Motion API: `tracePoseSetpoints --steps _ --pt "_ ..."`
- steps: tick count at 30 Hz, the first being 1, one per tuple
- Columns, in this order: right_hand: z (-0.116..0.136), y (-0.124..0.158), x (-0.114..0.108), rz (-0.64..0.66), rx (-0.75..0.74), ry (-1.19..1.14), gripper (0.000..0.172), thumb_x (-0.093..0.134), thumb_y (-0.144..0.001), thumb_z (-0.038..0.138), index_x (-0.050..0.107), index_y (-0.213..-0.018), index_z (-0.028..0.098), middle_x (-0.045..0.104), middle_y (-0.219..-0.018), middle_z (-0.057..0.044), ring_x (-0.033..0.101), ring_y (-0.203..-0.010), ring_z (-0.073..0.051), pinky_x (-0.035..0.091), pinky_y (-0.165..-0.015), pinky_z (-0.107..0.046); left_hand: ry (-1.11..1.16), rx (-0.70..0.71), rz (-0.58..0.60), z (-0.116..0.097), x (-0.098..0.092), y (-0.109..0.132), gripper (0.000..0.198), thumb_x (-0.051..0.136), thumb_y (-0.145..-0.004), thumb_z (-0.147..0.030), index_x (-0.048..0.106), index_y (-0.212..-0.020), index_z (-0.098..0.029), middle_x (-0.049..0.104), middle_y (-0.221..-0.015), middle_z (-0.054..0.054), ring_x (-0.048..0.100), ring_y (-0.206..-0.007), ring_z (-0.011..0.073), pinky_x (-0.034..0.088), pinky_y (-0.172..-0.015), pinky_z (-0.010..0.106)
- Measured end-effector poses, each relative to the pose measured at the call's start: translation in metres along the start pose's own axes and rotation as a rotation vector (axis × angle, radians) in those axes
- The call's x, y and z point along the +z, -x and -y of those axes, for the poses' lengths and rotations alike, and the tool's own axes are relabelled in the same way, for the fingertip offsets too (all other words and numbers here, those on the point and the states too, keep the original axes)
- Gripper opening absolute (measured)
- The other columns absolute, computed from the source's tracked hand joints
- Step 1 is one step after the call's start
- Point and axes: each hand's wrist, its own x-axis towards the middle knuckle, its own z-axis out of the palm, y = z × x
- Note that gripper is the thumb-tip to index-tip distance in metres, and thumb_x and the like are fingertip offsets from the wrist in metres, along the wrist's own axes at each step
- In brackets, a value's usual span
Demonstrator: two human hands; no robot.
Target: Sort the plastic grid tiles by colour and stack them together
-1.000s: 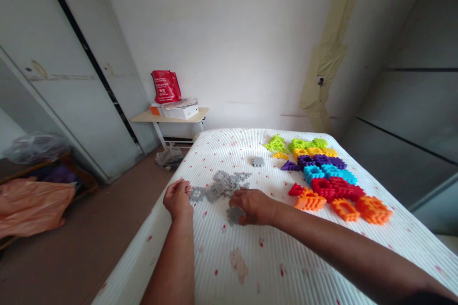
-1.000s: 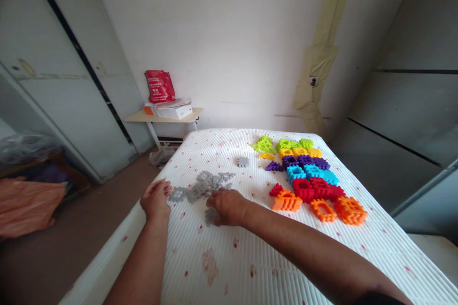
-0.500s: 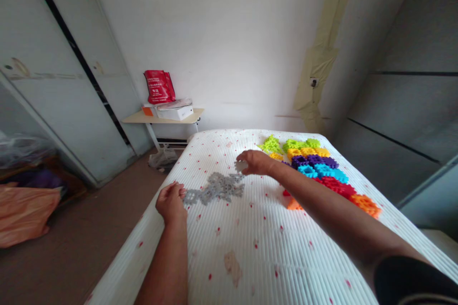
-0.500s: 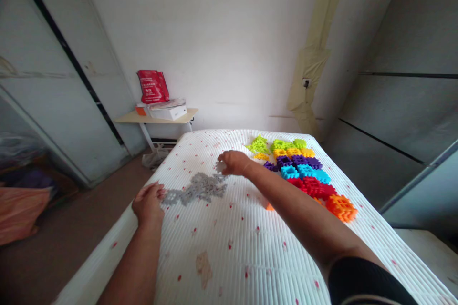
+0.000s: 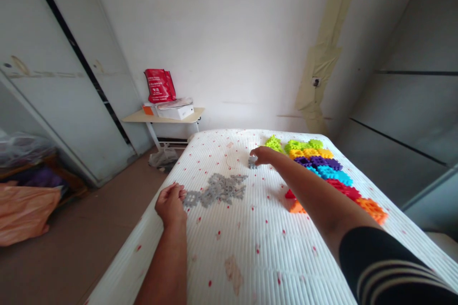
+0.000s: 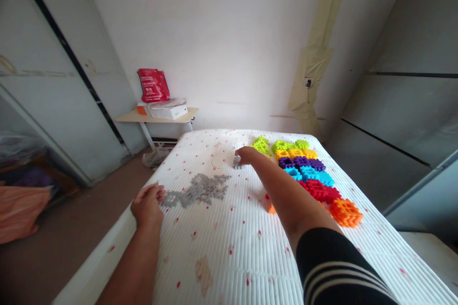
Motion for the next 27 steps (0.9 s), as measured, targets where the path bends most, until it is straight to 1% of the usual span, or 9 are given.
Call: tracePoseSetpoints --steps 4,10,18,24,27 --pt "0.001 -0.003 0.003 0.009 0.000 0.006 0.055 0.066 -0.070 0.028 0.055 -0.123 0.027 0.064 -0.114 -0.007 0.061 -0.098 -0.024 0.046 -0.078 -0.029 0.001 0.002 0.001 -0.001 0.000 0.001 0.028 0.067 -0.051 -0.027 0.061 -0.075 -0.012 0.061 -0.057 -0.001 0.053 -0.046 0.0094 0.039 -0.046 0.022" --pt "0.002 -0.005 0.006 0.024 0.011 0.006 0.055 0.066 -0.068 0.029 0.056 -0.122 0.026 0.063 -0.115 -0.007 0.061 -0.099 -0.026 0.046 -0.077 -0.031 0.000 0.003 -0.001 -0.004 0.001 0.004 0.026 0.066 -0.052 -0.025 0.060 -0.074 -0.013 0.060 -0.057 -0.002 0.053 -0.046 0.0088 0.038 -0.045 0.021" --pt "0.005 -0.003 0.002 0.046 0.029 -0.010 0.059 0.069 -0.066 0.031 0.055 -0.123 0.027 0.062 -0.116 -0.007 0.061 -0.100 -0.027 0.046 -0.079 -0.032 -0.003 0.029 0.007 0.000 0.000 0.001 0.027 0.066 -0.051 -0.026 0.061 -0.074 -0.013 0.061 -0.057 -0.001 0.053 -0.045 0.0101 0.039 -0.044 0.022" --pt "0.011 0.002 0.000 0.069 0.054 -0.024 0.071 0.072 -0.064 0.034 0.046 -0.130 0.031 0.058 -0.123 -0.008 0.056 -0.108 -0.029 0.044 -0.084 -0.038 0.010 0.019 0.003 0.000 0.001 0.000 0.027 0.067 -0.050 -0.026 0.061 -0.074 -0.013 0.061 -0.056 -0.001 0.053 -0.045 0.0097 0.038 -0.044 0.022" --pt "0.015 0.002 0.000 0.090 0.069 -0.025 0.074 0.073 -0.063 0.034 0.044 -0.131 0.031 0.057 -0.125 -0.009 0.054 -0.111 -0.030 0.042 -0.086 -0.043 0.009 0.011 0.004 0.002 0.001 -0.001 0.028 0.067 -0.051 -0.025 0.061 -0.075 -0.013 0.061 -0.057 -0.001 0.053 -0.045 0.0092 0.039 -0.046 0.022"
